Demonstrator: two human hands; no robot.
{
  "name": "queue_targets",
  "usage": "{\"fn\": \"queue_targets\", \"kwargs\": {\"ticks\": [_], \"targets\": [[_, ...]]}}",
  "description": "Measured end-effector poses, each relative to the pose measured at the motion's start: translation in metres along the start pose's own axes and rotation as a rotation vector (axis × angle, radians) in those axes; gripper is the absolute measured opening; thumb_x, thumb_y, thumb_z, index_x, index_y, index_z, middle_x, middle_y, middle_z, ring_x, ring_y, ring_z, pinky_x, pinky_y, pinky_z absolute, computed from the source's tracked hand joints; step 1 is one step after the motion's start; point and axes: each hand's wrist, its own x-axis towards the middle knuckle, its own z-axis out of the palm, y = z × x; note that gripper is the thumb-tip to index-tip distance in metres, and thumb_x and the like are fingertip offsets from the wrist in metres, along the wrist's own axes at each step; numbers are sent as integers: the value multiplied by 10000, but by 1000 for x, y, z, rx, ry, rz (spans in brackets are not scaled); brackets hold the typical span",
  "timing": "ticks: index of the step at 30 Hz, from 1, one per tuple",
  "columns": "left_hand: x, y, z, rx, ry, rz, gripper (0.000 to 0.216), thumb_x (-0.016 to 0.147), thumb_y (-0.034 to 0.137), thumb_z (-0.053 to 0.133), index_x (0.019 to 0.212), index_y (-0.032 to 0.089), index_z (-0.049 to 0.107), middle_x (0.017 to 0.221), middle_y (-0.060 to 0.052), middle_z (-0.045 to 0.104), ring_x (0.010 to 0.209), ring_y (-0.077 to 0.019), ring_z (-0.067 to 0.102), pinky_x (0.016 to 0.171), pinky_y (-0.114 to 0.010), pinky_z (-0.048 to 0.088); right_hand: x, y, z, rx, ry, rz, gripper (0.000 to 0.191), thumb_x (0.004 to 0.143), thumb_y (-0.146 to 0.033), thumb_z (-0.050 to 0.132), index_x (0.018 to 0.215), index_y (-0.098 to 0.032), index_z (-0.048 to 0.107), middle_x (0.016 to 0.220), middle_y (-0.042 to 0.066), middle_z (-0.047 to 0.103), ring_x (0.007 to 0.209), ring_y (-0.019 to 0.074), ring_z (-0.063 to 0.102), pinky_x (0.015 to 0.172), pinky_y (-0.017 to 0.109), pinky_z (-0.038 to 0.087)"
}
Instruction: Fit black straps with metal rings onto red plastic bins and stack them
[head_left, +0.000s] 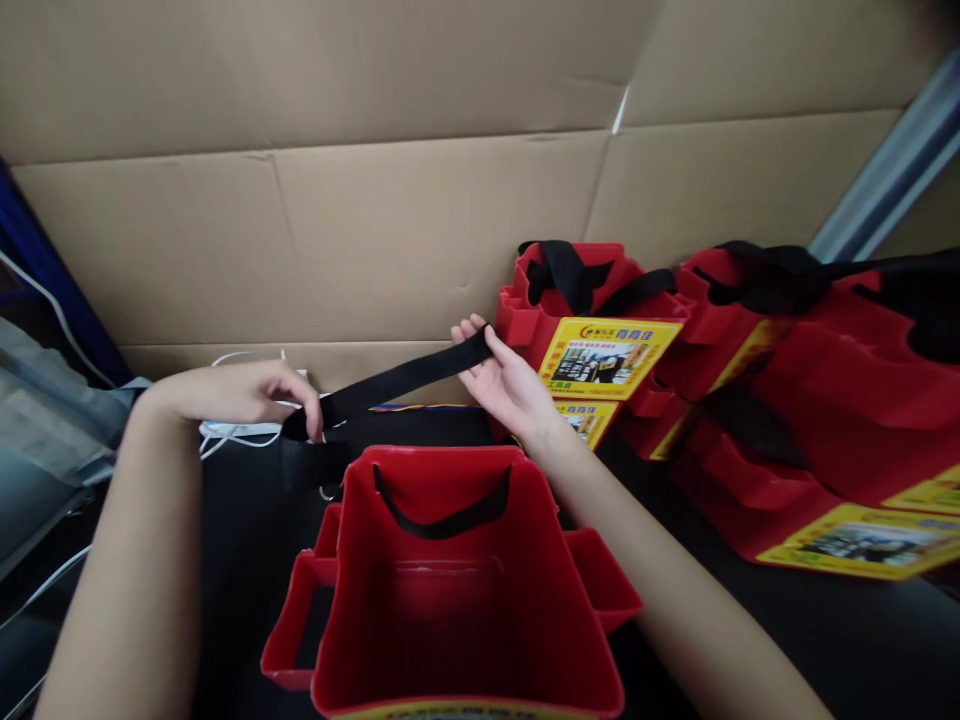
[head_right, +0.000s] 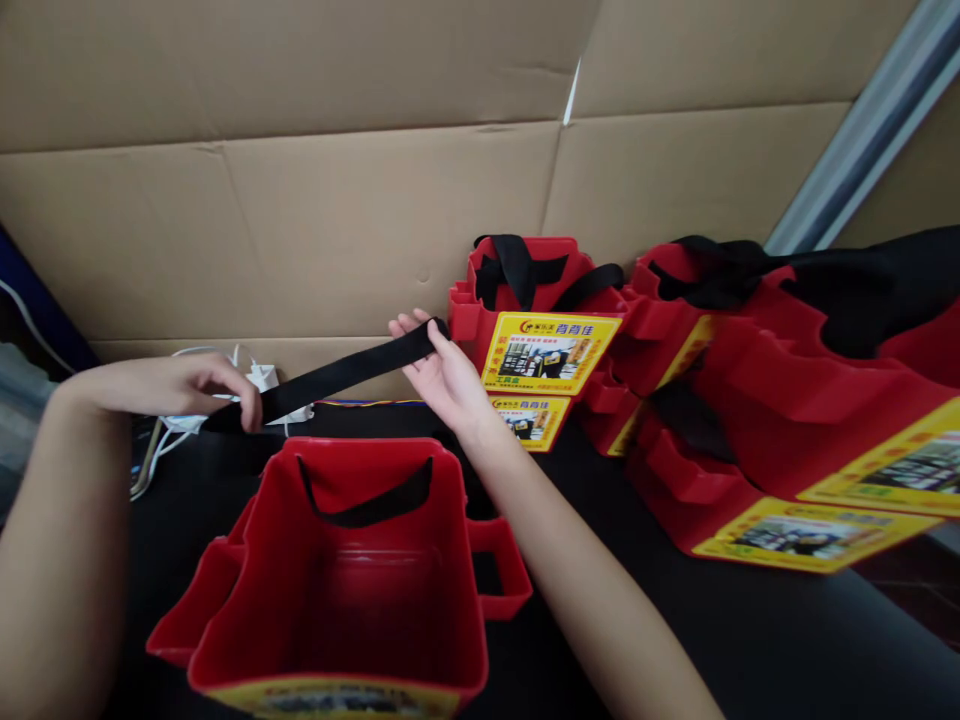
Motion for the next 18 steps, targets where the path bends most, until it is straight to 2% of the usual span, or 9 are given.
{"fn": "queue_targets", "kwargs": {"ticks": [1, 3, 5, 6, 7, 9, 11, 15, 18], "targets": [[-4, -3, -2, -34, 44, 5, 231, 784, 195, 485, 873, 226, 696, 976, -55, 693, 930, -192, 618, 829, -277, 465, -2, 0, -1, -24, -28, -3, 208, 894, -337, 423, 1058, -264, 529, 1225, -2, 574, 1160, 119, 511, 985, 285, 412], [0, 1, 1, -137, 271, 59, 234, 799, 252, 525, 976, 249, 678, 1163, -55, 629, 1099, -201, 554, 934, -308, 423, -8, 2, 1, -107, -164, 61, 199, 864, -356, 490, 1005, -229, 550, 1045, 31, 658, 1021, 150, 604, 932, 330, 447], [21, 12, 11, -239, 550, 103, 280, 795, 321, 563, 1053, 248, 645, 1231, -54, 587, 1168, -196, 505, 994, -326, 377, -15, 5, 6, -212, -351, 165, 220, 849, -368, 522, 968, -189, 572, 927, 46, 682, 910, 158, 643, 873, 339, 472], [35, 18, 19, -278, 613, 106, 310, 800, 360, 561, 1074, 233, 634, 1210, -63, 600, 1166, -197, 505, 1007, -339, 363, -18, 6, 9, -269, -438, 207, 239, 849, -376, 523, 963, -175, 584, 905, 49, 684, 875, 154, 648, 852, 331, 476], [50, 25, 27, -317, 573, 88, 325, 800, 395, 560, 1055, 209, 641, 1147, -76, 634, 1139, -208, 525, 996, -354, 375, -21, 8, 12, -330, -513, 233, 259, 847, -387, 523, 955, -164, 598, 895, 48, 684, 847, 145, 648, 838, 316, 477], [77, 35, 44, -452, 361, 64, 348, 793, 413, 569, 1009, 152, 645, 956, -101, 690, 1030, -229, 588, 920, -373, 441, -25, 9, 18, -459, -623, 255, 290, 830, -407, 541, 933, -150, 626, 892, 42, 682, 810, 128, 641, 816, 283, 474], [93, 41, 56, -662, 336, 103, 321, 815, 370, 547, 1006, 123, 622, 854, -95, 684, 928, -208, 621, 854, -347, 480, -25, 10, 18, -573, -697, 270, 329, 829, -430, 534, 950, -143, 639, 922, 47, 679, 817, 124, 633, 808, 271, 474], [84, 45, 50, -923, 591, 246, 237, 840, 251, 480, 1032, 157, 581, 650, 10, 532, 558, -94, 540, 642, -278, 524, -16, 13, 1, -731, -731, 258, 465, 915, -467, 330, 1128, -134, 576, 1080, 99, 639, 960, 150, 605, 864, 313, 463], [53, 48, 27, -883, 818, 295, 168, 828, 214, 474, 934, 172, 597, 568, 52, 345, 418, -55, 351, 463, -227, 465, -11, 24, -16, -863, -703, 218, 379, 916, -401, 391, 1145, -143, 548, 1118, 100, 605, 1000, 169, 579, 883, 365, 456]]}}
